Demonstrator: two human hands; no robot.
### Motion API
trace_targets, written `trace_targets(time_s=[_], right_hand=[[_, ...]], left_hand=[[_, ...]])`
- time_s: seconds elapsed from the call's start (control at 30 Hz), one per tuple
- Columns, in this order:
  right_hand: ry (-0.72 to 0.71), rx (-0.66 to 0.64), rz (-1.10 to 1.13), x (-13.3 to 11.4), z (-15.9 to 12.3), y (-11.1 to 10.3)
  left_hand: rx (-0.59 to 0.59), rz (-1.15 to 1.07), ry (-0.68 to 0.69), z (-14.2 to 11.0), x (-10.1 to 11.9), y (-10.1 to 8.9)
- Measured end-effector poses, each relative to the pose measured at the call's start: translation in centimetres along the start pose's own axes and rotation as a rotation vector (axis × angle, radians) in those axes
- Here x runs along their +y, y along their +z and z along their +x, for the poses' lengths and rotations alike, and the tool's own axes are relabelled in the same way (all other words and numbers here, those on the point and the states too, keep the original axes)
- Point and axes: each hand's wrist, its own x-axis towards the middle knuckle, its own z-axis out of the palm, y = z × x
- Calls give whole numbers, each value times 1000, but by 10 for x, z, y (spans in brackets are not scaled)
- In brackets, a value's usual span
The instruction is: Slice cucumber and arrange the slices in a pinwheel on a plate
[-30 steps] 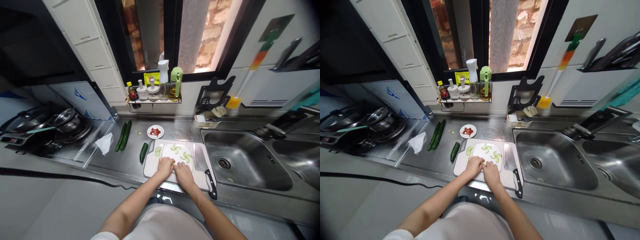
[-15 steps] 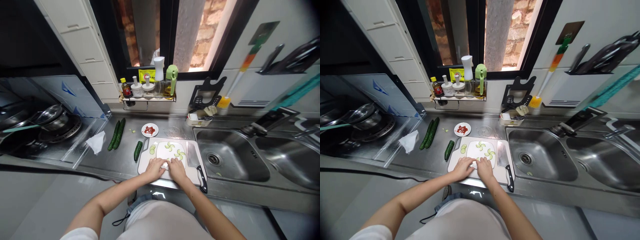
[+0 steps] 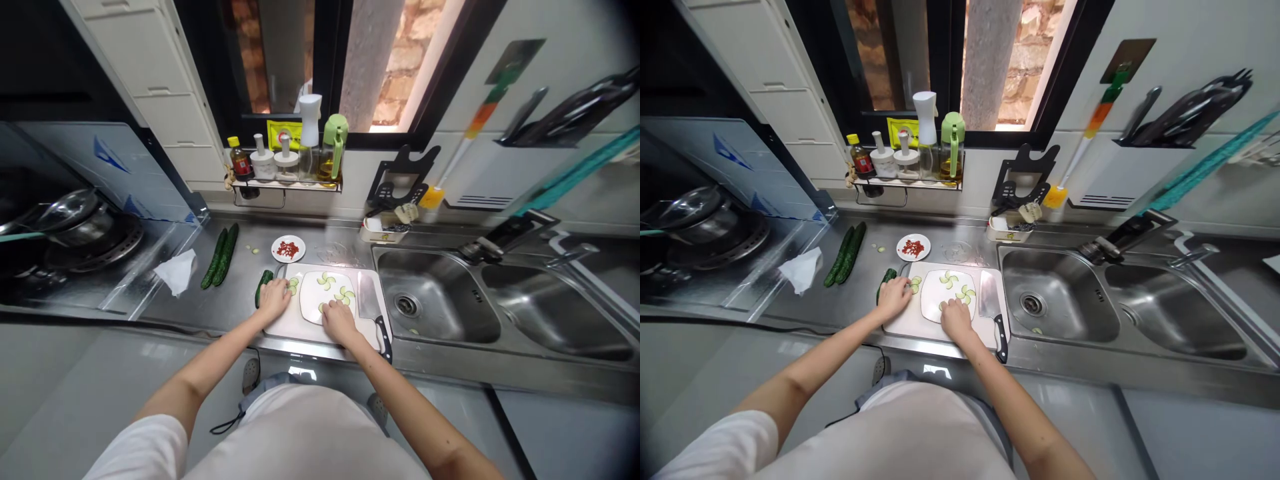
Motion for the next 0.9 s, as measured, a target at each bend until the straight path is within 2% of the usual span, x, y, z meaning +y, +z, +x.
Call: trace_targets(time_s=[0.23, 0.43, 0.7, 0.9], right_hand=[[41, 8, 70, 7, 0, -7], [11, 19, 83, 25, -2, -8], [0, 90, 126, 32, -3, -7], [-25, 169, 214, 31, 1, -7]], left_hand=[[-63, 81, -67, 2, -12, 6], [-76, 52, -111, 9, -9, 9], [-24, 1, -221, 13, -1, 20], [10, -126, -243, 13, 1, 22]])
